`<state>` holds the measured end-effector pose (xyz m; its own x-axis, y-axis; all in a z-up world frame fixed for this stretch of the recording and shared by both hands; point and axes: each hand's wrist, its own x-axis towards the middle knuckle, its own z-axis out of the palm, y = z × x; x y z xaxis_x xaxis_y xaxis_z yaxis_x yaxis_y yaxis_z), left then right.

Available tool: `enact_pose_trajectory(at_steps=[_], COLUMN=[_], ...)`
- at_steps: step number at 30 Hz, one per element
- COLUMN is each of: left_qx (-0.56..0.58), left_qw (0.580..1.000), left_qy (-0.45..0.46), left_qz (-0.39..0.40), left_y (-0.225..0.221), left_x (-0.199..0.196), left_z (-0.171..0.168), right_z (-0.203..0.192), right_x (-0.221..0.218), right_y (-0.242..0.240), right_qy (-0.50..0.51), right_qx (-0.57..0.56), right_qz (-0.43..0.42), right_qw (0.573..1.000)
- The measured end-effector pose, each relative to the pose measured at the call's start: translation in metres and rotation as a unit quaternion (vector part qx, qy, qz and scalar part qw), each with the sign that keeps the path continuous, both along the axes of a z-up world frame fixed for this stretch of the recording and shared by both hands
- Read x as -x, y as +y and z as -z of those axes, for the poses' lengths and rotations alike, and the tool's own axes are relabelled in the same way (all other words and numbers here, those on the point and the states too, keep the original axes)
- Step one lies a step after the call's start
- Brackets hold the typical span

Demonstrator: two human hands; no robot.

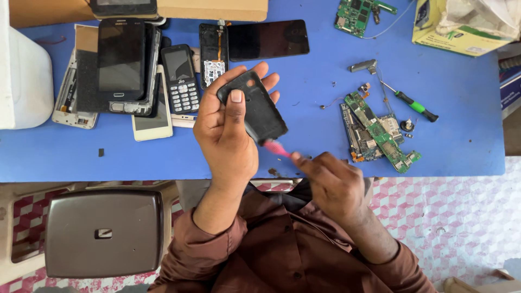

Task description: The person uses a pink toothbrush to scrub a green circuit board, then brushes the exterior of a black phone case and a white feature phone. The person handles each item one at a time on a blue workbench.

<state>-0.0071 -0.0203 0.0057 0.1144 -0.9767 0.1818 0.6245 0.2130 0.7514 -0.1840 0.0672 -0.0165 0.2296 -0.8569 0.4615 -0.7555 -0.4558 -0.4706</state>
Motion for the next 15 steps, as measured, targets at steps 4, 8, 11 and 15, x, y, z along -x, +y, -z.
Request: enact_pose_trajectory(at_steps=[4,8,11,15], left_qx=[-0.007,0.004,-0.010,0.008], left_qw=[0.996,0.993,0.989,0.985], left_qy=[0.083,0.116,0.141,0.155], left_qz=[0.011,0.028,0.046,0.070], left_y=[0.002,0.004,0.005,0.007], left_x=[0.003,0.004,0.004,0.004], left_z=[-0.003,0.000,-0.001,0.000], right_z=[-0.011,-0.018,-0.018,-0.014], right_x=[0.003,0.002,-0.007,-0.007], right_y=[-0.003,-0.004,0.003,0.000], right_qy=[-0.003,-0.008,0.076,-0.008], right_qx=[0.022,0.062,0.048,0.065], right_qz=[0.013,0.095,0.055,0.054], right_qw=[1.000,0.993,0.994,0.996])
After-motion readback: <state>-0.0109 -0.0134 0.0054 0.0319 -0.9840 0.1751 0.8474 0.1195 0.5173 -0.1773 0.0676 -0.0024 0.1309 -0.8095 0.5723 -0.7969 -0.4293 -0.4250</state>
